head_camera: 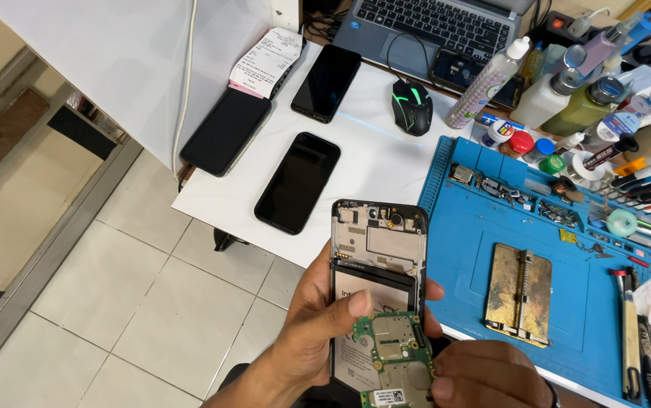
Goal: The person disassembles a smartphone, removes the motherboard, and places it on a soldering station. They then use a computer mouse to interact with a laptop while holding the motherboard, before reinserting the motherboard into the phone casing.
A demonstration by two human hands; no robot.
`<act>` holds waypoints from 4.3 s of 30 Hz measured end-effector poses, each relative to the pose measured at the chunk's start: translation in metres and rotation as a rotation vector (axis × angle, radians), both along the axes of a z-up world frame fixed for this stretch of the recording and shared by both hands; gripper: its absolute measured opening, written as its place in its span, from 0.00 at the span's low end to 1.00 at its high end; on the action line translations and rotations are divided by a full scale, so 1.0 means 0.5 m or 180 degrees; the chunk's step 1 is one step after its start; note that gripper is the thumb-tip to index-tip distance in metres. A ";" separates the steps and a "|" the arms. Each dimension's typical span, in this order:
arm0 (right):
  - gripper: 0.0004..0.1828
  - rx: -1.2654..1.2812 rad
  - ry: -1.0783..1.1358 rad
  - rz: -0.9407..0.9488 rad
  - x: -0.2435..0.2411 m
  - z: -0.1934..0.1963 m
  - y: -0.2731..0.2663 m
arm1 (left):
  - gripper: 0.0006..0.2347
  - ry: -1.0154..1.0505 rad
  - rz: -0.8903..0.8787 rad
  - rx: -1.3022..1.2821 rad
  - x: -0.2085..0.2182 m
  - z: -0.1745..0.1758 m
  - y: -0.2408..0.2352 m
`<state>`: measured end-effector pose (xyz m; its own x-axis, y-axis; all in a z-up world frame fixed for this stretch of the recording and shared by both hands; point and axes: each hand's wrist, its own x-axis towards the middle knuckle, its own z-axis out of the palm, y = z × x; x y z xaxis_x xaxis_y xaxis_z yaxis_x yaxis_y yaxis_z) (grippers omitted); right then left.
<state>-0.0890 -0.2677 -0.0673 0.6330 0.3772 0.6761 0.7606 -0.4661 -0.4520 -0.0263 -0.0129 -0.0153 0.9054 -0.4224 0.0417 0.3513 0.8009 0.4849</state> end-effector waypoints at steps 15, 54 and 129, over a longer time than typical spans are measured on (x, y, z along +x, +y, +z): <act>0.22 0.0321 0.0844 -0.0379 -0.028 0.045 0.020 | 0.31 0.0114 -0.0047 -0.0083 0.001 0.000 -0.005; 0.16 -0.0533 -0.0819 0.0212 0.096 0.007 0.031 | 0.22 -0.0451 0.1408 0.1235 0.006 0.026 -0.027; 0.09 0.0908 -0.1002 -0.2397 -0.072 -0.123 -0.204 | 0.21 -0.2770 0.2268 0.5570 0.019 -0.151 -0.240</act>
<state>-0.1249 -0.3699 -0.1286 0.4134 -0.2783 0.8670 0.4043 -0.7970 -0.4486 -0.0170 -0.1329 -0.0906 0.8618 -0.1467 0.4856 -0.4295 -0.7203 0.5447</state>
